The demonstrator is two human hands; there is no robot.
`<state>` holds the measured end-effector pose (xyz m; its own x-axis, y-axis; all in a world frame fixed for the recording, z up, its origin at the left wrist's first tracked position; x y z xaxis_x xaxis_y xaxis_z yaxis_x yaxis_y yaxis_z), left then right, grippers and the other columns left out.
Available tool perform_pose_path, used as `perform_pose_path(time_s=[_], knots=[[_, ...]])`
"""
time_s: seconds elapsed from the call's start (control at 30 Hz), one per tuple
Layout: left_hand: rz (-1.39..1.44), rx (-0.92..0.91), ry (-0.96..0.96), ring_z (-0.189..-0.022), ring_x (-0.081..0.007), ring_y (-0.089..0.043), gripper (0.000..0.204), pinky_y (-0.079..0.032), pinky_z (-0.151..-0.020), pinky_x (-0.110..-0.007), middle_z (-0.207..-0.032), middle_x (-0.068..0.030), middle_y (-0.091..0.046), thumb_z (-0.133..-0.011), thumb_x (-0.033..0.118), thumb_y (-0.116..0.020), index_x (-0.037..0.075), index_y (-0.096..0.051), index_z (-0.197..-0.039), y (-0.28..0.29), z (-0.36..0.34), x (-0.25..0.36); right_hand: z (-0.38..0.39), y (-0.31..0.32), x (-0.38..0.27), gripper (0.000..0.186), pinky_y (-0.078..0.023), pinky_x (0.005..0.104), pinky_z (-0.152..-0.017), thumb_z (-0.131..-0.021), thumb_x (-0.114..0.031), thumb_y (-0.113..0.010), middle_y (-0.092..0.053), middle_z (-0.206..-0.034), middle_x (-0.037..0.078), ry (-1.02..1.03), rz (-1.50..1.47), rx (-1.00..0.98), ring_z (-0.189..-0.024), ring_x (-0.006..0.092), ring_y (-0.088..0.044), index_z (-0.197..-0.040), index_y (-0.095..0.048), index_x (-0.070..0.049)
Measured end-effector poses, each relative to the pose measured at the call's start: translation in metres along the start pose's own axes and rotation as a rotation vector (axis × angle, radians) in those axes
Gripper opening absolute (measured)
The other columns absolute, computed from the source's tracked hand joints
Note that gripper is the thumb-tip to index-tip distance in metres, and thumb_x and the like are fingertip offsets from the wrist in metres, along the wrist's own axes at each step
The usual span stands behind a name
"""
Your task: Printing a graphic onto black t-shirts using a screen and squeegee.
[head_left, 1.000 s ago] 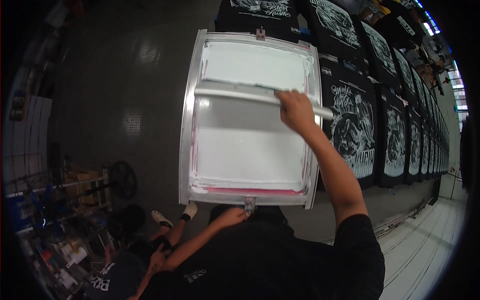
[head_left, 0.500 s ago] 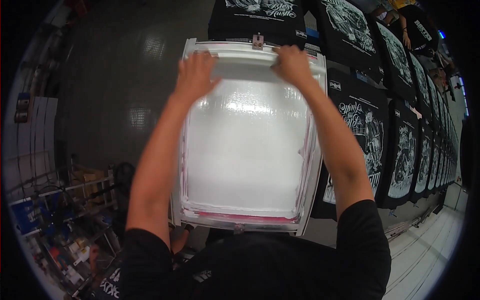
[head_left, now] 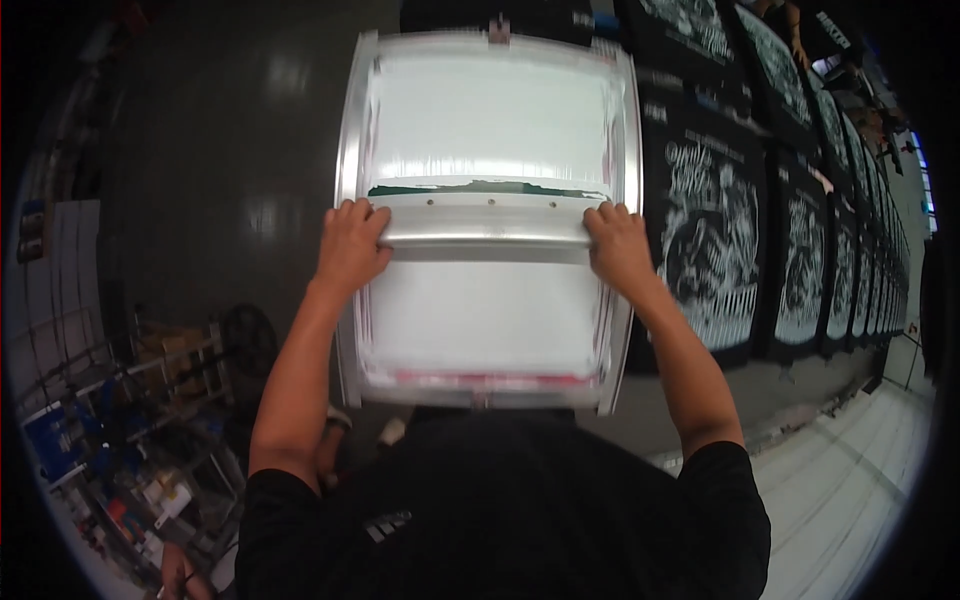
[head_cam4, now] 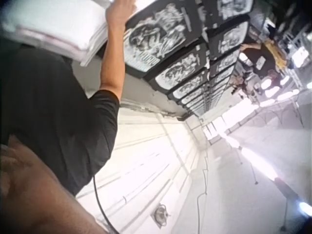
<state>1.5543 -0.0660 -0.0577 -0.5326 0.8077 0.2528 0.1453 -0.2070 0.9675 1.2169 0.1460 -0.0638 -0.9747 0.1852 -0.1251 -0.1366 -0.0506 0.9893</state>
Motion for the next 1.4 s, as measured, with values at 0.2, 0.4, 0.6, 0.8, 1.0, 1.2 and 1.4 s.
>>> perform_pose_path(time_s=[0.2, 0.4, 0.6, 0.8, 1.0, 1.2, 1.4], knots=[[0.149, -0.011, 0.005, -0.088, -0.0295, -0.056, 0.033, -0.043, -0.077, -0.041, -0.090, -0.0085, -0.059, -0.061, 0.007, -0.074, 0.007, -0.062, -0.092, 0.050, 0.128, 0.047, 0.123, 0.064, -0.072, 0.033, -0.042, 0.0430, -0.080, -0.065, 0.001, -0.059, -0.061, -0.085, 0.011, 0.079, -0.224, 0.013, -0.086, 0.0308, -0.058, -0.097, -0.062, -0.005], [0.220, -0.062, 0.022, -0.088, -0.0299, -0.057, 0.037, -0.046, -0.077, -0.040, -0.091, -0.0090, -0.060, -0.057, 0.008, -0.074, 0.005, -0.062, -0.092, 0.038, 0.212, 0.080, 0.212, 0.050, -0.112, 0.039, -0.044, 0.0445, -0.087, -0.062, 0.002, -0.060, -0.065, -0.091, 0.013, -0.016, -0.285, -0.083, -0.091, 0.0330, -0.060, -0.100, -0.062, -0.004], [0.192, 0.004, 0.012, -0.087, -0.0299, -0.058, 0.036, -0.047, -0.078, -0.042, -0.089, -0.0095, -0.060, -0.058, 0.007, -0.073, 0.005, -0.063, -0.092, 0.023, 0.222, 0.088, 0.228, 0.026, -0.118, 0.040, -0.043, 0.0447, -0.090, -0.061, 0.002, -0.061, -0.066, -0.090, 0.012, -0.078, -0.253, -0.084, -0.089, 0.0325, -0.061, -0.100, -0.063, -0.005], [0.270, -0.096, 0.054, -0.088, -0.0325, -0.060, 0.038, -0.048, -0.080, -0.046, -0.090, -0.0125, -0.062, -0.057, 0.000, -0.071, 0.004, -0.064, -0.094, 0.017, 0.214, 0.078, 0.212, 0.014, -0.107, 0.042, -0.041, 0.0494, -0.098, -0.060, 0.002, -0.063, -0.069, -0.094, 0.010, -0.125, -0.224, -0.261, -0.093, 0.0305, -0.063, -0.101, -0.065, -0.008], [0.194, 0.131, 0.028, -0.096, -0.0371, -0.063, 0.044, -0.050, -0.087, -0.046, -0.103, -0.0170, -0.066, -0.055, 0.000, -0.064, 0.002, -0.065, -0.099, -0.016, 0.237, 0.082, 0.224, 0.001, -0.119, 0.046, -0.036, 0.0533, -0.108, -0.055, 0.002, -0.064, -0.069, -0.097, 0.007, -0.135, -0.186, -0.034, -0.097, 0.0280, -0.063, -0.099, -0.065, -0.010], [0.167, 0.186, -0.036, -0.093, -0.0344, -0.064, 0.039, -0.052, -0.086, -0.043, -0.097, -0.0164, -0.068, -0.057, -0.004, -0.064, 0.003, -0.066, -0.095, -0.020, 0.096, 0.018, 0.099, 0.002, -0.057, 0.045, -0.035, 0.0536, -0.108, -0.057, 0.001, -0.064, -0.069, -0.097, 0.007, -0.100, -0.167, 0.038, -0.095, 0.0281, -0.063, -0.100, -0.065, -0.011], [0.070, 0.109, 0.103, -0.091, -0.0331, -0.065, 0.034, -0.053, -0.080, -0.043, -0.094, -0.0121, -0.070, -0.065, 0.003, -0.068, 0.008, -0.070, -0.098, -0.014, -0.066, -0.038, -0.045, 0.001, 0.012, 0.045, -0.043, 0.0496, -0.100, -0.061, -0.001, -0.065, -0.070, -0.091, 0.012, -0.132, -0.023, 0.110, -0.090, 0.0318, -0.065, -0.105, -0.071, -0.011]])
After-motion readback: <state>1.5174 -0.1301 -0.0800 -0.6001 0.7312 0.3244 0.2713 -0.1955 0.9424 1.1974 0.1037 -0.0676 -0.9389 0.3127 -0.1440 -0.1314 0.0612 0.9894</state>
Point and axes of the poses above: each hand's wrist, its own z-axis away from the middle knuckle, its own y-axis out of the back of the hand, x = y × z, the point moved 1 cm from there along -z, towards the middle knuckle
